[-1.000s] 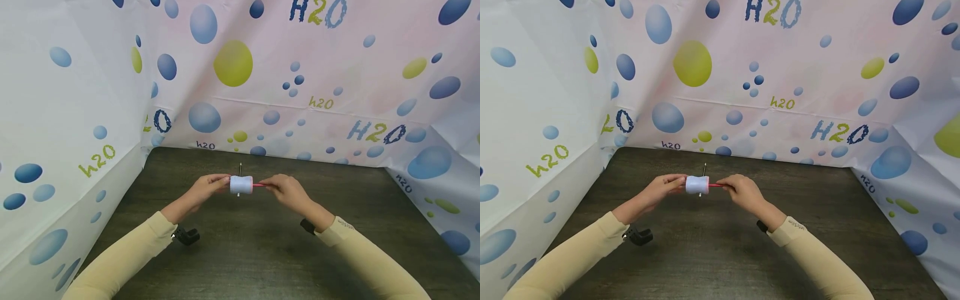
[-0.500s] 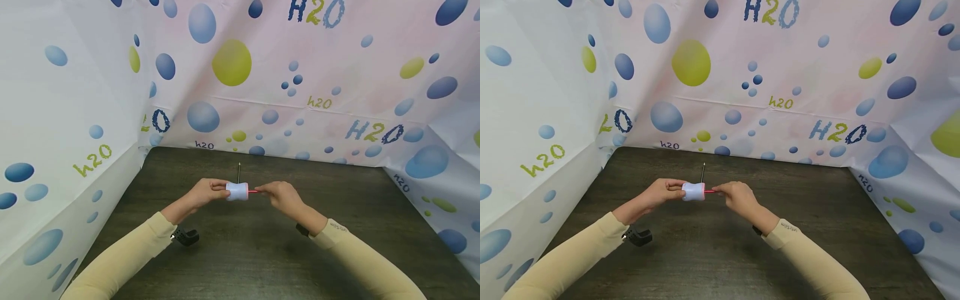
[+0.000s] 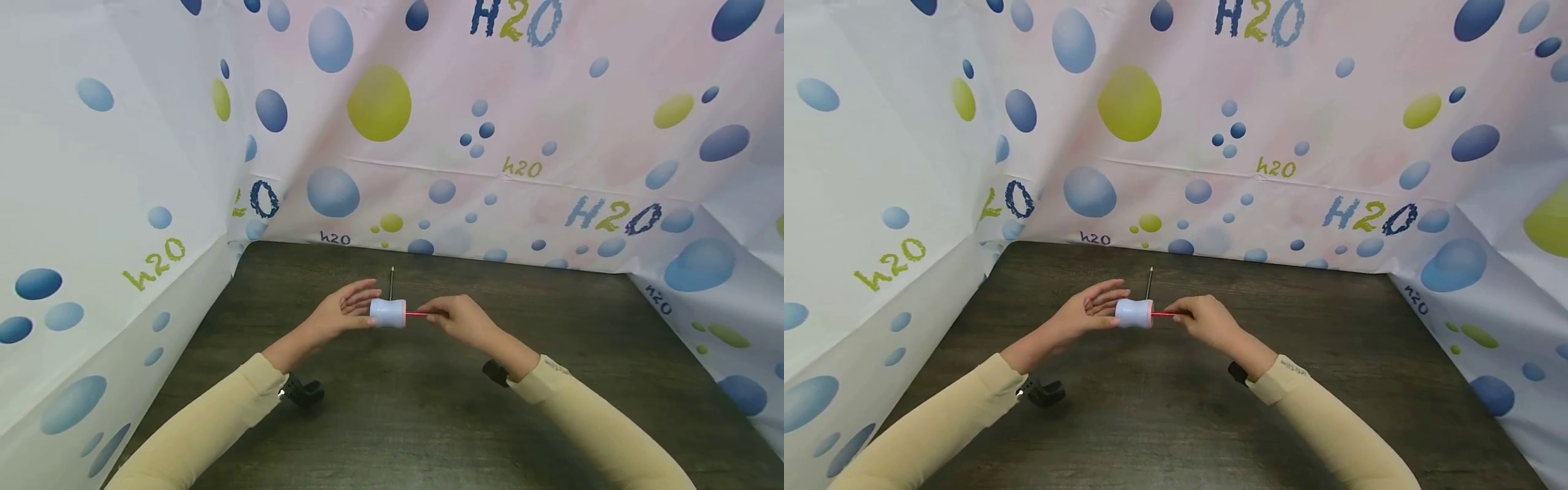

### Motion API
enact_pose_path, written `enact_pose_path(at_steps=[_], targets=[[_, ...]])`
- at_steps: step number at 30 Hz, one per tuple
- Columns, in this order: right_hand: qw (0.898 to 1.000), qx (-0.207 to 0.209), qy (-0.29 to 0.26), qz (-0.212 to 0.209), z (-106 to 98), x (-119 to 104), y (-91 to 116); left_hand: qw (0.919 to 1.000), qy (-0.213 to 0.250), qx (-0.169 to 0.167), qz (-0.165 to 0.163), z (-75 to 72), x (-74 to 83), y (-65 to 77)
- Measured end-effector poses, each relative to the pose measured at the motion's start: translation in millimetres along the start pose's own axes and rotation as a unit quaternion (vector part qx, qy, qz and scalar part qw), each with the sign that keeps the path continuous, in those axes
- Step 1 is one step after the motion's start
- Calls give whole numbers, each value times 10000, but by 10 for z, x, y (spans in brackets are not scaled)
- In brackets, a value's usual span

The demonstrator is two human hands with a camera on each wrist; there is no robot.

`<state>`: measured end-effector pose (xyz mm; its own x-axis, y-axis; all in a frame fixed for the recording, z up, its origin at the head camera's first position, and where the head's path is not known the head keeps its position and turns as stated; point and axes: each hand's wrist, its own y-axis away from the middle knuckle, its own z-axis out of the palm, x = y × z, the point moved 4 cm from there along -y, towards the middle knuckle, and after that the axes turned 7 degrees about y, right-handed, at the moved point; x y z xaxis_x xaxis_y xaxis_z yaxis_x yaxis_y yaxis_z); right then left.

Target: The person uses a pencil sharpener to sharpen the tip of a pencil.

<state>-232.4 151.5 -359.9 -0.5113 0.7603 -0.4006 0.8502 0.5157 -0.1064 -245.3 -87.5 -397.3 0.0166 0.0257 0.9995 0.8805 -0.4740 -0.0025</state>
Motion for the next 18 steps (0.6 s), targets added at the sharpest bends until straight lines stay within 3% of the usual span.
enact_pose_path(at_steps=[6, 9, 11, 14, 18], targets=[[9894, 970, 773, -750, -34, -40, 42, 9935, -340, -90, -1079, -44, -59, 17], [9787, 1412, 997, -1111, -53, -48, 72, 9876, 109, -260, -1545, -22, -107, 20], [9721, 1632, 1010, -1347, -52, -50, 88, 9830, 522, -406, -1712, -2, -115, 27], [9665, 1786, 918, -1597, -38, -52, 107, 9786, 1000, -537, -1713, 13, -85, 33], [9686, 1727, 743, -1628, -20, -48, 117, 9765, 1285, -592, -1624, 15, -37, 20]])
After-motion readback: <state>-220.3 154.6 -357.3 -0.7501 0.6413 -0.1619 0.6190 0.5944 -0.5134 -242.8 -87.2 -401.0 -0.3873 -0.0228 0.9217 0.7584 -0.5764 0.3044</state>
